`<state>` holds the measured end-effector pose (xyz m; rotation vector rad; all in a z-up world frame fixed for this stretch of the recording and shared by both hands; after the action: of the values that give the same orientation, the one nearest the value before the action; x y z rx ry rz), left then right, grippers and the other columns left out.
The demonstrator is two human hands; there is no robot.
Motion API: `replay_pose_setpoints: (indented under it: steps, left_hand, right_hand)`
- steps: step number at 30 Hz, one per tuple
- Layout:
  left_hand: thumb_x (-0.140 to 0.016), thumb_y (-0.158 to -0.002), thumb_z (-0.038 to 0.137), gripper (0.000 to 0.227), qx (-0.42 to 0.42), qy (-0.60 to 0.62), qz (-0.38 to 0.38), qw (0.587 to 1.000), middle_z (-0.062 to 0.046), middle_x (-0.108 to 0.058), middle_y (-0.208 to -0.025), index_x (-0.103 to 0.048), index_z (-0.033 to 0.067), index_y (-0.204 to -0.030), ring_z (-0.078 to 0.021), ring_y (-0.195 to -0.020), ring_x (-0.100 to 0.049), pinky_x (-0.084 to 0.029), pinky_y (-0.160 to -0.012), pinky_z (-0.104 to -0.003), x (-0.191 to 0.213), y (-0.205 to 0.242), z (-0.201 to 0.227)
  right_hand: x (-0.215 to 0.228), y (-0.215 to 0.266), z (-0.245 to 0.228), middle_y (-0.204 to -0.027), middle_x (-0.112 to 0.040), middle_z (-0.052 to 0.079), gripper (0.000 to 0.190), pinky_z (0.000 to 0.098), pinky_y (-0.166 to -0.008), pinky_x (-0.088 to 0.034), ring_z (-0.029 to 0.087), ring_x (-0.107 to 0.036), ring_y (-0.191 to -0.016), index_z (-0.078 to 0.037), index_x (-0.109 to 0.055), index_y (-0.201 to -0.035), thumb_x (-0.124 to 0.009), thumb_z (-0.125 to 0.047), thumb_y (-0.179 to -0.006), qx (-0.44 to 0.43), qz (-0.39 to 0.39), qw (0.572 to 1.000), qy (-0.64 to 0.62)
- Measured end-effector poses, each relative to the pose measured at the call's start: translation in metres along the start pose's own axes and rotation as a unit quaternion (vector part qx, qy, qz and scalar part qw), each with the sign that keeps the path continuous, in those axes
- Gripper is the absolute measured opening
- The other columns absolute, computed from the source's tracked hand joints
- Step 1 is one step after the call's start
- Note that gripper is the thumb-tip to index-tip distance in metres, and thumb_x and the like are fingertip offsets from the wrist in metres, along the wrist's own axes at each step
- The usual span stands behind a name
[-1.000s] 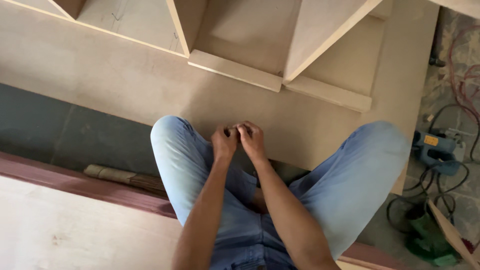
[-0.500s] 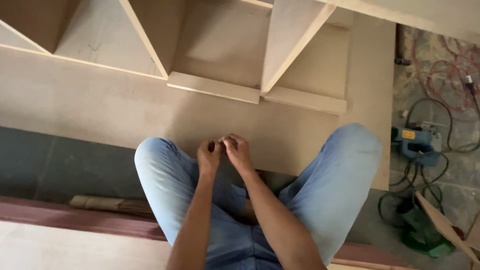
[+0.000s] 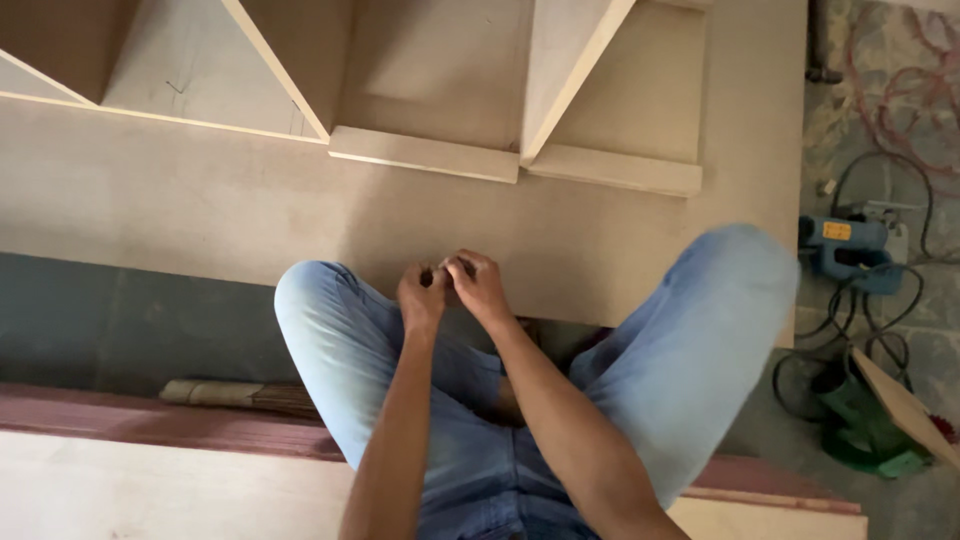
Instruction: The person uses a circular saw to cut wooden pieces and then assembles them into a wooden structure. They fit the cut pieces into place and secure them with nails.
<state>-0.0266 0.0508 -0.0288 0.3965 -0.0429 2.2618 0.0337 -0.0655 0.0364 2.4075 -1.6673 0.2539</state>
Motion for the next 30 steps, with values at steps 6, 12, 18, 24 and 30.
replay_pose_setpoints:
  steps: [6, 12, 18, 24, 30]
  left_hand:
    - [-0.071, -0.089, 0.014, 0.019, -0.046, 0.005, -0.065, 0.997, -0.017, -0.071, -0.081, -0.069, -0.0022, -0.098, -0.0238, -0.07, -0.068, -0.055, -0.067, -0.038, -0.016, 0.016, 0.038]
    - [-0.069, -0.093, 0.015, 0.017, -0.022, 0.064, -0.175, 0.982, -0.018, -0.068, -0.076, -0.066, -0.0021, -0.096, -0.0257, -0.07, -0.064, -0.054, -0.065, -0.039, -0.036, 0.038, 0.087]
    - [-0.068, -0.088, 0.011, 0.016, -0.143, 0.003, -0.211, 0.967, -0.018, -0.069, -0.086, -0.066, 0.0008, -0.099, -0.0236, -0.073, -0.066, -0.054, -0.069, -0.037, -0.057, 0.064, 0.117]
    - [-0.066, -0.092, 0.012, 0.015, -0.027, 0.069, -0.221, 0.972, -0.012, -0.065, -0.079, -0.06, -0.0019, -0.092, -0.0156, -0.072, -0.06, -0.053, -0.066, -0.034, -0.056, 0.053, 0.116]
    - [-0.071, -0.091, 0.016, 0.019, -0.058, 0.044, -0.131, 0.989, -0.007, -0.067, -0.075, -0.067, -0.0024, -0.095, -0.0124, -0.067, -0.062, -0.053, -0.063, -0.033, -0.042, 0.038, 0.091]
  right_hand:
    - [0.036, 0.01, -0.017, -0.082, -0.075, 0.01, 0.023, 0.0315, -0.068, -0.055, 0.017, -0.069, -0.073, 0.002, -0.075, -0.095, -0.063, -0.018, -0.096, -0.025, 0.034, 0.999, 0.012]
    - [0.08, 0.054, -0.055, -0.083, -0.075, 0.009, 0.023, 0.0281, -0.064, -0.057, 0.013, -0.07, -0.071, 0.0, -0.075, -0.103, -0.061, -0.018, -0.099, -0.079, 0.101, 0.991, -0.039]
    - [0.118, 0.084, -0.043, -0.077, -0.065, 0.012, 0.024, 0.0319, -0.059, -0.048, 0.016, -0.055, -0.064, 0.003, -0.074, -0.107, -0.063, -0.018, -0.103, -0.126, 0.164, 0.977, -0.047]
    - [0.116, 0.059, -0.033, -0.089, -0.074, 0.006, 0.024, 0.0282, -0.072, -0.057, 0.012, -0.068, -0.078, 0.002, -0.073, -0.104, -0.06, -0.018, -0.102, -0.065, 0.118, 0.977, -0.166]
    - [0.09, 0.039, -0.017, -0.084, -0.072, 0.007, 0.028, 0.0295, -0.068, -0.056, 0.013, -0.067, -0.074, 0.002, -0.075, -0.104, -0.06, -0.022, -0.104, -0.067, 0.067, 0.989, -0.115]
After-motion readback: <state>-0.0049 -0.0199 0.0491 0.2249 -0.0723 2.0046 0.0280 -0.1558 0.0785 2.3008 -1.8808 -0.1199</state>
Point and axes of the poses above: each hand's wrist, its own y-axis away from the middle knuckle, its own x-axis out of the back of the hand, z = x × y, the point moved 3 cm from there along -y, towards the middle knuckle
